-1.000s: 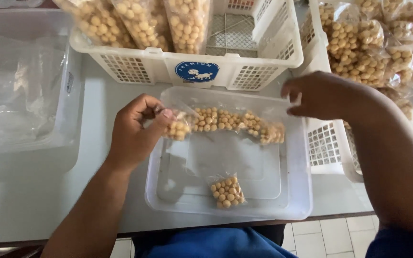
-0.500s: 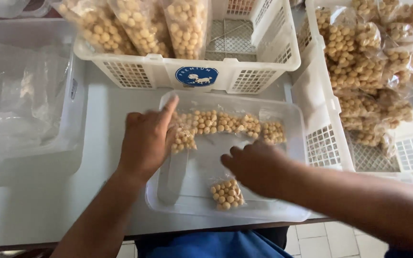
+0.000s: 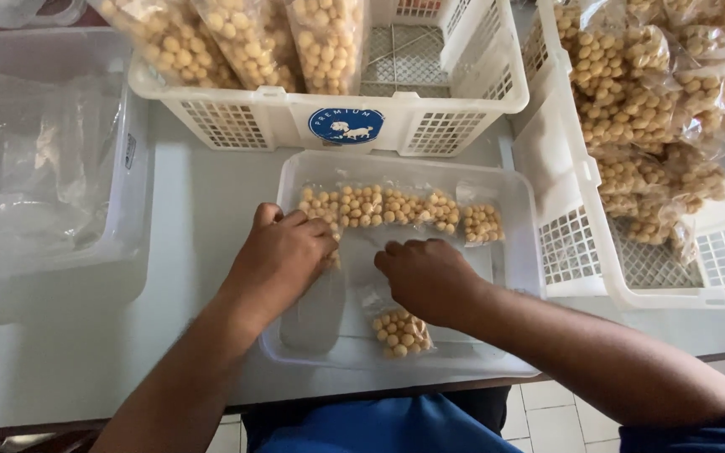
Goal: The person transfers small round snack pieces from a large clear plastic bag into smaller clear plastic bags. They place the filled small bags into a white plastic basket. The person repeats this process multiple times, handling the snack pieces by hand.
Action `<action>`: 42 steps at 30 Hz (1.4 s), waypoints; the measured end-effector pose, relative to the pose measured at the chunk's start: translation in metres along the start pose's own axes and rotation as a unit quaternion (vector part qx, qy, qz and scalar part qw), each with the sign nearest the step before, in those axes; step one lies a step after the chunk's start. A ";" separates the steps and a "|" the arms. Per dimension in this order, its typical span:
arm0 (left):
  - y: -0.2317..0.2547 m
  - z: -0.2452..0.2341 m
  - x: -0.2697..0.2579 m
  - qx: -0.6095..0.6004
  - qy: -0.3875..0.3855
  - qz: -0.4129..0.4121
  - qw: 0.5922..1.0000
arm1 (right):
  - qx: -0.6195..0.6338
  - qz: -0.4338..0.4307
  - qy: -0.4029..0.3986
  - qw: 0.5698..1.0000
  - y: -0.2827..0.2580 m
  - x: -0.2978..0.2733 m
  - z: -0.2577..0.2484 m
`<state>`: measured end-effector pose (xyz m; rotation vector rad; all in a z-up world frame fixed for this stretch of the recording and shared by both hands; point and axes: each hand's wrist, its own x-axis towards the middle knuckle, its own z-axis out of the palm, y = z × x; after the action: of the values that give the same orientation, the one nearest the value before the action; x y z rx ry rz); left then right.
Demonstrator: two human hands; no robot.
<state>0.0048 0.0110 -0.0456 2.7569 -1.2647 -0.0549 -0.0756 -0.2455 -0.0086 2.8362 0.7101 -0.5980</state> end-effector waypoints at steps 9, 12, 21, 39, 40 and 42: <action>0.003 -0.015 -0.004 -0.001 0.003 -0.034 0.999 | -0.025 -0.049 0.004 0.998 -0.011 0.010 0.029; 0.008 -0.032 -0.001 0.019 0.003 -0.047 0.999 | 0.056 -0.014 0.073 0.996 0.002 0.013 0.012; 0.001 -0.015 0.000 0.026 0.108 -0.039 0.993 | 0.071 0.005 0.414 0.907 0.018 -0.012 -0.088; 0.019 0.003 0.001 -0.018 0.051 0.135 0.989 | 0.062 0.374 0.009 0.925 0.382 -0.208 0.080; 0.019 0.002 0.001 -0.007 0.084 0.138 0.987 | -0.008 0.379 -0.074 0.922 0.407 -0.216 0.108; 0.016 0.001 0.000 -0.023 0.081 0.140 0.987 | -0.036 0.395 -0.028 0.918 0.439 -0.230 0.131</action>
<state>-0.0073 0.0001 -0.0443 2.4603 -1.5646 0.1571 -0.0950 -0.7578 -0.0078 2.6813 -0.4261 -0.4772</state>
